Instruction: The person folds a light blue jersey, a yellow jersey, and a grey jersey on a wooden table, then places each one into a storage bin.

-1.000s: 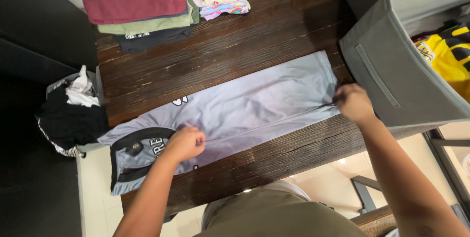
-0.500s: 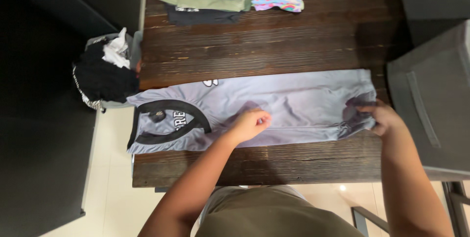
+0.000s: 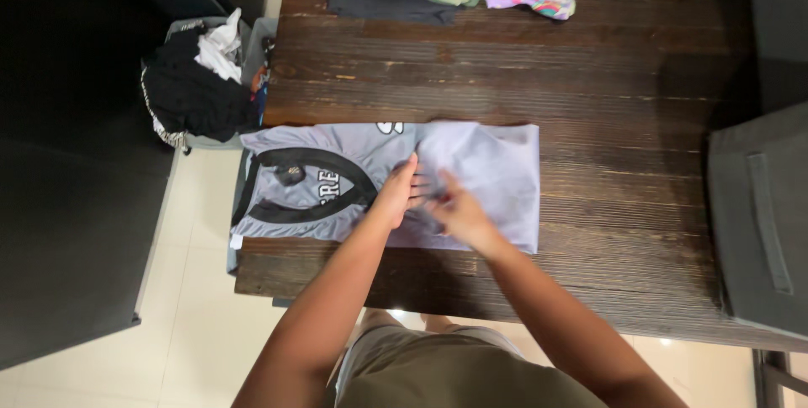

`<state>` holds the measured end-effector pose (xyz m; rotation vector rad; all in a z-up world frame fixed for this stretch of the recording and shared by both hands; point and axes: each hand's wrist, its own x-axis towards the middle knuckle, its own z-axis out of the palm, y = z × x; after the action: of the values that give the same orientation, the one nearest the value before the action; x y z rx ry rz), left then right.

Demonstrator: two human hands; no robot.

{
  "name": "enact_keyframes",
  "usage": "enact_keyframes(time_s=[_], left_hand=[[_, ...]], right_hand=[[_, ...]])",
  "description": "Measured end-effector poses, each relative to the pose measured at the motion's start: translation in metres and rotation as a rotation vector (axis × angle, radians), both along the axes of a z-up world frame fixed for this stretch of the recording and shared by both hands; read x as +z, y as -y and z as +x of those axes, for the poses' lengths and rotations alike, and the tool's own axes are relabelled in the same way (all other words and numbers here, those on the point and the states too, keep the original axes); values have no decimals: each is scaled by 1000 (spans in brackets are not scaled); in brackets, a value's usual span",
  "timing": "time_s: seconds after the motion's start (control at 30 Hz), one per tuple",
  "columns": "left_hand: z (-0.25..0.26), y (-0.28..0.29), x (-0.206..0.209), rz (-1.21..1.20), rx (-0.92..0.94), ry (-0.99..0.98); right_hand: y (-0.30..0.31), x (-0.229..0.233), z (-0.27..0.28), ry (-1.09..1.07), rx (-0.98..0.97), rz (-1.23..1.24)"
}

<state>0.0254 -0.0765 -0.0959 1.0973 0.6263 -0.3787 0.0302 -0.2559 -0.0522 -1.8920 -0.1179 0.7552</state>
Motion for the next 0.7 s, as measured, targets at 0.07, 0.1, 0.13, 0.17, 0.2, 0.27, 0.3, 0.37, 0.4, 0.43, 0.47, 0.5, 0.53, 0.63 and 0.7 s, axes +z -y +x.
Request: enact_keyframes(time_s=[0.07, 0.1, 0.13, 0.17, 0.2, 0.27, 0.3, 0.37, 0.4, 0.43, 0.47, 0.5, 0.53, 0.63, 0.7], left_hand=[[0, -4, -1, 144, 2, 88], [-1, -3, 2, 147, 9, 87], [-5, 2, 7, 408, -31, 160], [-10, 5, 13, 669, -72, 232], [-16, 6, 21, 666, -70, 228], [-24, 9, 32, 790, -282, 249], [-28, 11, 33, 786, -280, 251], [-34, 13, 30, 936, -213, 716], [-35, 11, 26, 933, -214, 719], [-37, 9, 23, 955, -233, 660], [-41, 7, 19, 976, -255, 597], [-44, 5, 16, 972, -258, 596], [-46, 2, 15, 1013, -304, 563], [-45, 3, 15, 1065, -324, 537], [-45, 5, 16, 1075, -299, 539]], right_hand=[[-11, -19, -12, 45, 124, -36], [-4, -26, -15, 239, 118, -74], [6, -32, -16, 429, 110, -114], [19, -37, -12, 442, 37, -131], [37, -39, -6, 455, -37, -153], [70, -41, 9, 305, -224, -157], [89, -40, 16, 405, -218, -199], [121, -38, 29, 514, -215, -240], [133, -38, 32, 555, -251, -239], [142, -39, 33, 596, -288, -238], [147, -40, 33, 593, -289, -241], [151, -40, 34, 554, -316, -282], [154, -38, 36, 517, -342, -319], [146, -29, 32, 531, -340, -397], [138, -21, 23, 687, -208, -404]])
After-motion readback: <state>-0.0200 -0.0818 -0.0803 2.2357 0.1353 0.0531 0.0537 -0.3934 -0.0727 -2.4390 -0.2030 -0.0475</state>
